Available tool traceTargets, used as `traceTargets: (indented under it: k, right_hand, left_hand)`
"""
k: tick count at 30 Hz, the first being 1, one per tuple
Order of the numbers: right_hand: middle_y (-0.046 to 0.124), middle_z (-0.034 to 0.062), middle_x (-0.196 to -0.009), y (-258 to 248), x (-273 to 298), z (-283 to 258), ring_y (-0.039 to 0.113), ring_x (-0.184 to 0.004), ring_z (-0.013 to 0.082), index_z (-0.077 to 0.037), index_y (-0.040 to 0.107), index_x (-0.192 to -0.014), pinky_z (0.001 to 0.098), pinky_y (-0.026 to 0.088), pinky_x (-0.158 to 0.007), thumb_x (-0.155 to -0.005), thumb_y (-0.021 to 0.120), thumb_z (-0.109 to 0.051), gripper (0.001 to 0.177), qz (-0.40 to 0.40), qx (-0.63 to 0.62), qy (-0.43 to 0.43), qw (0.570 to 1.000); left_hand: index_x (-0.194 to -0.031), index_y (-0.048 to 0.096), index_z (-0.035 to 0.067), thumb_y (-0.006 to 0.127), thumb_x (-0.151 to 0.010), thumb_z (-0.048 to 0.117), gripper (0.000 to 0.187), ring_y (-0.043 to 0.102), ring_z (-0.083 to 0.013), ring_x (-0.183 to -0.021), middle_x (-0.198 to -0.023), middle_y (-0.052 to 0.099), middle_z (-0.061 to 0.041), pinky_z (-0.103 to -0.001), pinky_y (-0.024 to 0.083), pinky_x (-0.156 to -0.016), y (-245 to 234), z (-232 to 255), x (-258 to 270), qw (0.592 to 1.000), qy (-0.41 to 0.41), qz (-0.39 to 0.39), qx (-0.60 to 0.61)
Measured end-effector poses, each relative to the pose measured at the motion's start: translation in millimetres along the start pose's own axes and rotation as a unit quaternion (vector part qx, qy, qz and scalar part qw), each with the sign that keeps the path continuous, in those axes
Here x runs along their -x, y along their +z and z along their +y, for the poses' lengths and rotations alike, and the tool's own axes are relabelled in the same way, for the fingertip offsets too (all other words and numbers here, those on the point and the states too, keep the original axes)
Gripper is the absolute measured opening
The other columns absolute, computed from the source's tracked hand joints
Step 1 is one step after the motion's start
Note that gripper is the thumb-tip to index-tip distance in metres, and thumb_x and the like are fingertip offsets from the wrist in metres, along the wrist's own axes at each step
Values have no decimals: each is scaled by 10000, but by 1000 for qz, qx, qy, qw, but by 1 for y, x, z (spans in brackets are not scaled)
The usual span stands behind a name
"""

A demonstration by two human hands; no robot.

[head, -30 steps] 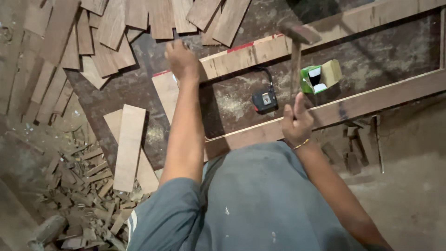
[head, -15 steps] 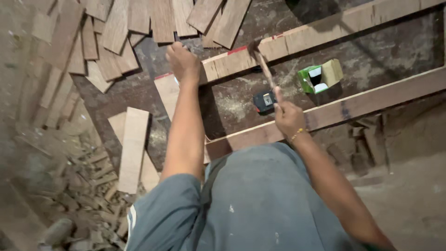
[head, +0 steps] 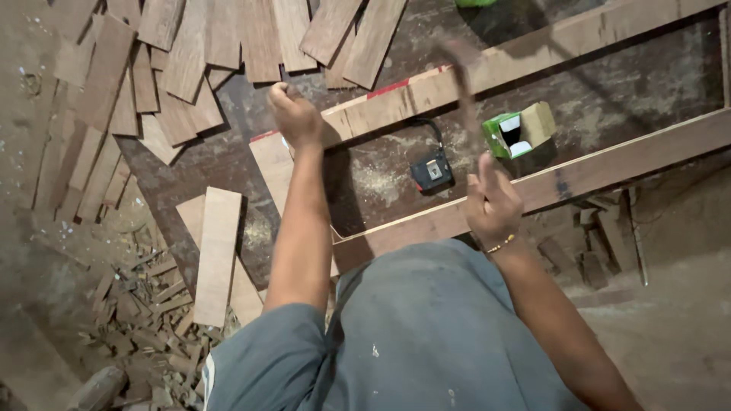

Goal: The person assembles a rectangular wooden frame on a workbench by applying glue to the joints and securing them with a hammer. They repeatedly position the wooden pieces and strike them to ensure a tight fit.

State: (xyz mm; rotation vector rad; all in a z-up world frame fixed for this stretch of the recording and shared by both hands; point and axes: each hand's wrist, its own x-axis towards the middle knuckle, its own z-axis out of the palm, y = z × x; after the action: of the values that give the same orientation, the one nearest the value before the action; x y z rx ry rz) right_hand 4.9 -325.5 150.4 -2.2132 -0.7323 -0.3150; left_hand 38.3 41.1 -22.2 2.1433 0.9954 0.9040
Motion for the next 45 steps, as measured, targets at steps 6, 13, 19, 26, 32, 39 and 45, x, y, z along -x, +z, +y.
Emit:
traceTargets:
  k: [6,13,19,26,32,39,45]
  right_hand:
    - [656,169,-837,26,25,27,631,-757,401,-283,432,-1600,505,507,-664,-995,634,-142,654,-215,127,128,960]
    - [667,149,-841,22,20,27,640,-749,390,-319,489,-1544,503,500,-649,-987,627,-170,593,-180,122,126,968]
    - [644,160,-903,8,14,16,609,-738,346,-228,423,-1599,440,522,-670,-1082,631,-78,577,5,-6,2,1000]
    - [633,153,-810,20,18,23,625,-708,365,-217,551,-1530,458,515,-648,-942,686,-77,619,-196,128,112,966]
    - [640,150,-919,6,14,14,597,-721,365,-124,531,-1524,451,522,-666,-1041,683,-8,519,25,17,-25,999]
    - [711,182,-896,21,13,25,685,-827,380,-67,532,-1545,467,544,-755,-965,638,-110,592,-256,109,121,953]
    - [668,258,-1295,-9,23,26,673,-1089,429,-105,432,-1582,438,552,-894,-1040,646,-203,591,-91,32,61,993]
  left_hand:
    - [-1071,541,56,621,-967,85,134,659,-363,-817,-894,646,-153,-456,518,-743,2,44,16,993,-17,-30,117]
    - [-1081,686,95,655,-925,40,169,631,-395,-966,-995,667,-167,-463,502,-850,19,89,46,978,117,-119,128]
    - [-1057,709,94,667,-879,59,186,646,-354,-970,-992,708,-126,-457,501,-867,44,90,67,974,66,-154,151]
    - [-1079,690,87,691,-905,90,175,630,-362,-1019,-1055,700,-133,-456,491,-907,47,77,72,975,93,-149,134]
    - [-1102,674,78,669,-908,64,194,633,-362,-1043,-1080,698,-132,-449,499,-928,52,71,77,974,92,-135,156]
    - [-1092,681,76,658,-895,85,199,630,-387,-1030,-1052,700,-153,-467,494,-903,51,80,70,977,93,-134,140]
    - [-1002,734,166,701,-896,244,136,681,-324,-999,-996,731,-63,-454,499,-859,37,103,62,959,46,-261,99]
